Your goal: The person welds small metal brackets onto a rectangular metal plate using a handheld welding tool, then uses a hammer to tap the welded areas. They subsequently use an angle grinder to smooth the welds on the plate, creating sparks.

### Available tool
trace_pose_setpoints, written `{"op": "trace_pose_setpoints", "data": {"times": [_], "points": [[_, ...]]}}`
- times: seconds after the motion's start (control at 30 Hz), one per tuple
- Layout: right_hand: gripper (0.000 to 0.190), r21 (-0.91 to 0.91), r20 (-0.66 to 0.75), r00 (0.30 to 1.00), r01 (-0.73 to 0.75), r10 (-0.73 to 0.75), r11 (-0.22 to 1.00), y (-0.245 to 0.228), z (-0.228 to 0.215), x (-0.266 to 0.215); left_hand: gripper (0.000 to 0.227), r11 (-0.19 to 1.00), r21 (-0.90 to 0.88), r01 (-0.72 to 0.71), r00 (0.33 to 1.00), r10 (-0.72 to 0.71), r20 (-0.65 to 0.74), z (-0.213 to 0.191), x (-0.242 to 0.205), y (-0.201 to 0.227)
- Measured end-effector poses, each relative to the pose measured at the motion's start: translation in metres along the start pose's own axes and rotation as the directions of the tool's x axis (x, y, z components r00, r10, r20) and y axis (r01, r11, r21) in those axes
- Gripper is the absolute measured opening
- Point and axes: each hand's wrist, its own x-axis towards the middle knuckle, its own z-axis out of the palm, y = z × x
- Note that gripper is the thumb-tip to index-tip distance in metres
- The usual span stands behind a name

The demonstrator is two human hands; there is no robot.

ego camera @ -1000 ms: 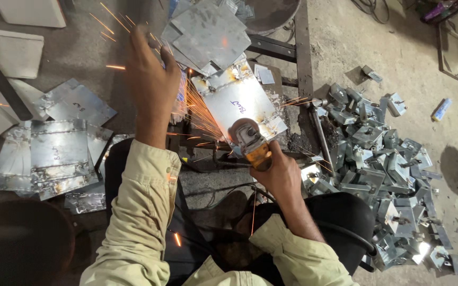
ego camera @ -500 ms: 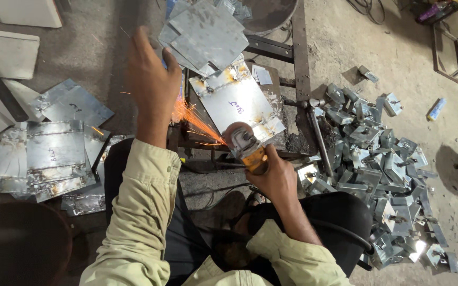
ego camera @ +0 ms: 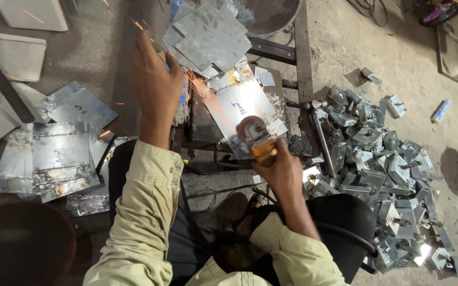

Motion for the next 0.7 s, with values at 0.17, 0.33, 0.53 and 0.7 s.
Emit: {"op": "trace_pose_setpoints", "data": {"times": [0.17, 0.33, 0.53, 0.7], "points": [[0.066, 0.015, 0.036, 0.998, -0.045, 0.044, 0.999, 0.001, -0.016, -0.009, 0.050, 1.000, 0.010, -0.010, 1.000, 0.010, 0.016, 0.006, 0.000, -0.003], [0.070, 0.073, -0.019, 1.000, 0.013, -0.012, 0.997, -0.004, -0.019, -0.025, 0.052, 0.999, 0.034, -0.006, 1.000, 0.006, 0.014, 0.009, 0.002, -0.007], [0.065, 0.032, -0.031, 0.999, -0.037, 0.038, 0.999, 0.003, -0.027, -0.026, 0.051, 0.998, 0.027, -0.057, 0.998, 0.056, 0.015, 0.004, -0.001, -0.010], [0.064, 0.045, -0.058, 0.998, -0.015, 0.017, 0.999, -0.001, -0.029, -0.035, 0.050, 1.000, -0.020, -0.015, 0.999, 0.016, 0.039, 0.005, -0.003, -0.009]]}}
